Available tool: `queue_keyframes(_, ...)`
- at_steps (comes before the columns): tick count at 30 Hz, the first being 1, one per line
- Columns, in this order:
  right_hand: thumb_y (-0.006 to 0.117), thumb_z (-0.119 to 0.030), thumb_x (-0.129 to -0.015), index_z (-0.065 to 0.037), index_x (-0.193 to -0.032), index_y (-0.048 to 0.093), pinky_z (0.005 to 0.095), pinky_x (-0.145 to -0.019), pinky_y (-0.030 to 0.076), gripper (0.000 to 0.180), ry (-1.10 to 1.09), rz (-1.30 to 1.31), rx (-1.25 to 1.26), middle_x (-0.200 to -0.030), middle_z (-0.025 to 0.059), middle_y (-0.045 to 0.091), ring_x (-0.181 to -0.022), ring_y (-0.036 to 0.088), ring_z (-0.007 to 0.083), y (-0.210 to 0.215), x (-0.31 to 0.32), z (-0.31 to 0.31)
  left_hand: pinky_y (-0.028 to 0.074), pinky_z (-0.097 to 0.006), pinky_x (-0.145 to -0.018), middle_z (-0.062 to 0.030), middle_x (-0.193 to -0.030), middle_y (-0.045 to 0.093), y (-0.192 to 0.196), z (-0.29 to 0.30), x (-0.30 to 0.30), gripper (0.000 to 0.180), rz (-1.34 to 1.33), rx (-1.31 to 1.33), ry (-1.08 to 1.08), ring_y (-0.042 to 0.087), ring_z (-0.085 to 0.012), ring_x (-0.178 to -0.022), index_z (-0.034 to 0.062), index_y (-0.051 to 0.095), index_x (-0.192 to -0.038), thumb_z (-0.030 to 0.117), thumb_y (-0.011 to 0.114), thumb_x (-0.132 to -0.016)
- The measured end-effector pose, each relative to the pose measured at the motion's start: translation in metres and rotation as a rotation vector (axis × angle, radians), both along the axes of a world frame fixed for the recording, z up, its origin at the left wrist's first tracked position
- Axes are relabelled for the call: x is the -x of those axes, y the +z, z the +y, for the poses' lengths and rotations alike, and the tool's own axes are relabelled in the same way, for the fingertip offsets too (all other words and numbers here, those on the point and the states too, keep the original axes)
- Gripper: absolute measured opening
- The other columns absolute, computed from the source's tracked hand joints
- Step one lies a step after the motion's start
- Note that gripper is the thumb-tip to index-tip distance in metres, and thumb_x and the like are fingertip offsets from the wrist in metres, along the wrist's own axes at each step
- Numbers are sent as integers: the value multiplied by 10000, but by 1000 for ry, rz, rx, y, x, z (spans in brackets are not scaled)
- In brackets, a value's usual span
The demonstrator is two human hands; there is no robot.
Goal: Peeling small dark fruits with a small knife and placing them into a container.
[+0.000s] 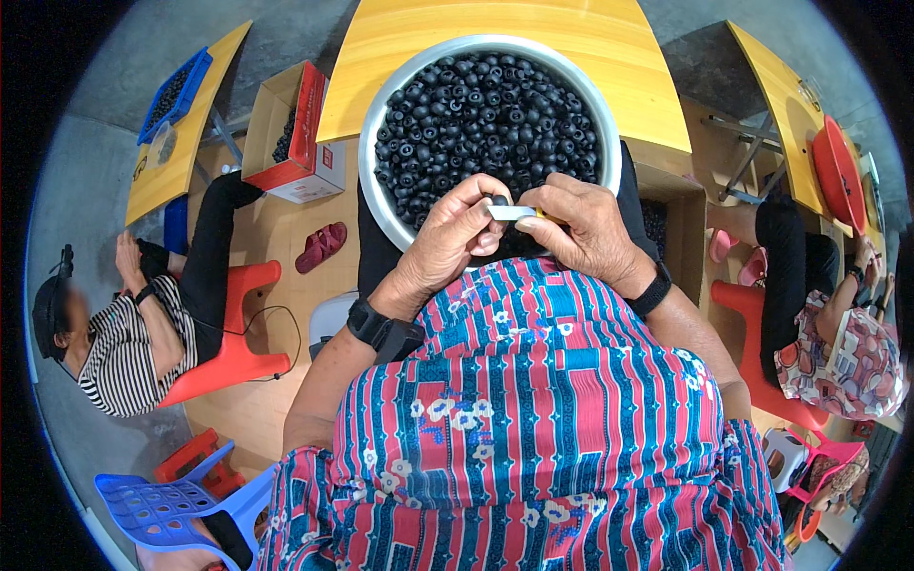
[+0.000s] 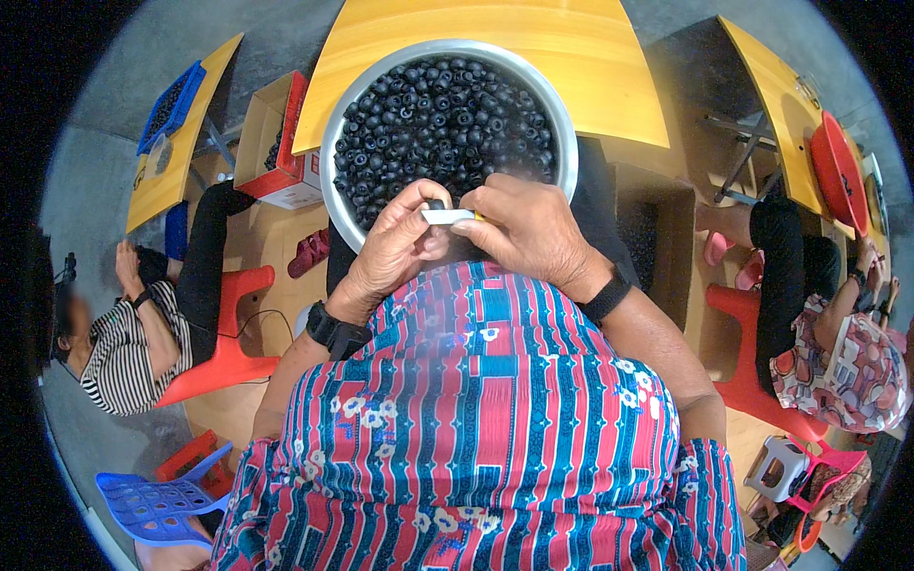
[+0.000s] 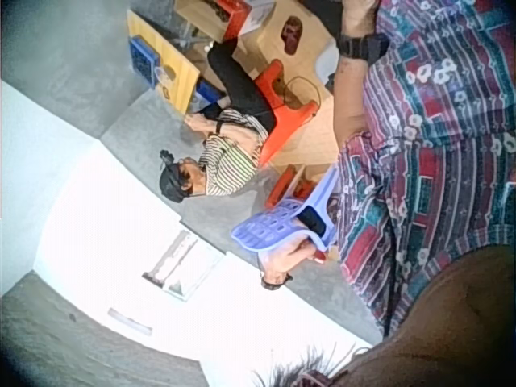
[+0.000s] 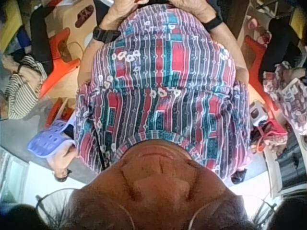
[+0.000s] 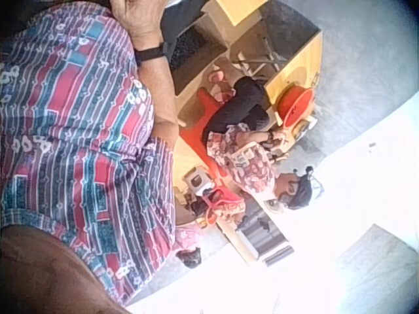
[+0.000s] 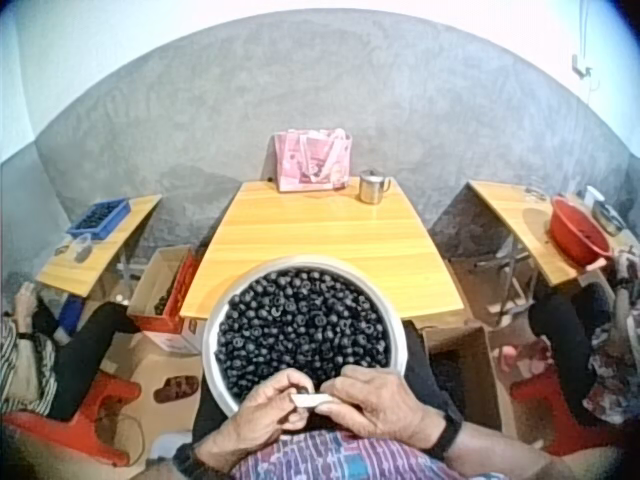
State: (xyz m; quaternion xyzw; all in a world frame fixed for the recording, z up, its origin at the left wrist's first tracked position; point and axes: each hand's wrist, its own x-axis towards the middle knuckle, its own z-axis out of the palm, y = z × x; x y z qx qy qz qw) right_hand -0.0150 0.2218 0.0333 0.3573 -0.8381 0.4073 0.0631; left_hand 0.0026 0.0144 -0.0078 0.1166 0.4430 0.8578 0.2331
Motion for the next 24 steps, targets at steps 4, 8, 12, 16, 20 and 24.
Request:
queue_keyframes(4, 688, -239, -828, -69, -884, 644, 384, -586, 481, 184, 4, 24, 0, -716, 95, 565, -663, 601, 283, 1, 1, -1, 334, -167, -535, 21, -743, 465, 0, -1, 1, 254, 42, 14, 4, 401, -37, -618, 60, 527, -1055, 306, 524, -991)
queue_keyframes(8, 688, -240, -828, -70, -887, 645, 383, -582, 482, 186, 6, 16, 2, -713, 95, 564, -657, 600, 282, -1, 1, 0, 331, -169, -533, 20, -734, 467, -2, 0, 1, 255, 43, 21, 9, 396, -36, -609, 56, 527, -1057, 303, 524, -992)
queue_keyframes(12, 687, -243, -830, -73, -892, 648, 382, -584, 484, 186, 9, 5, 1, -716, 95, 569, -660, 603, 281, -1, 2, -1, 329, -172, -530, 21, -718, 461, -1, -1, 1, 255, 45, 37, 28, 392, -34, -600, 51, 526, -1055, 298, 524, -992)
queue_keyframes(16, 685, -246, -831, -74, -897, 650, 382, -590, 487, 187, 5, 0, -7, -722, 95, 575, -668, 606, 284, -1, 3, 0, 328, -173, -528, 22, -713, 455, -2, -1, 2, 257, 63, 65, 38, 384, -32, -594, 50, 525, -1051, 300, 524, -992)
queue_keyframes(20, 683, -246, -833, -72, -899, 652, 385, -597, 489, 189, 3, -7, 2, -729, 98, 582, -678, 609, 289, -2, 3, -1, 326, -174, -526, 25, -709, 450, -2, -1, 3, 257, 70, 85, 43, 377, -31, -589, 50, 525, -1049, 301, 524, -992)
queue_keyframes(24, 680, -243, -835, -69, -898, 652, 387, -599, 490, 187, 10, -23, 2, -732, 102, 584, -682, 610, 292, -1, 3, -1, 321, -176, -523, 30, -701, 442, -2, -2, 2, 245, 84, 96, 44, 370, -29, -586, 51, 526, -1048, 291, 515, -996)
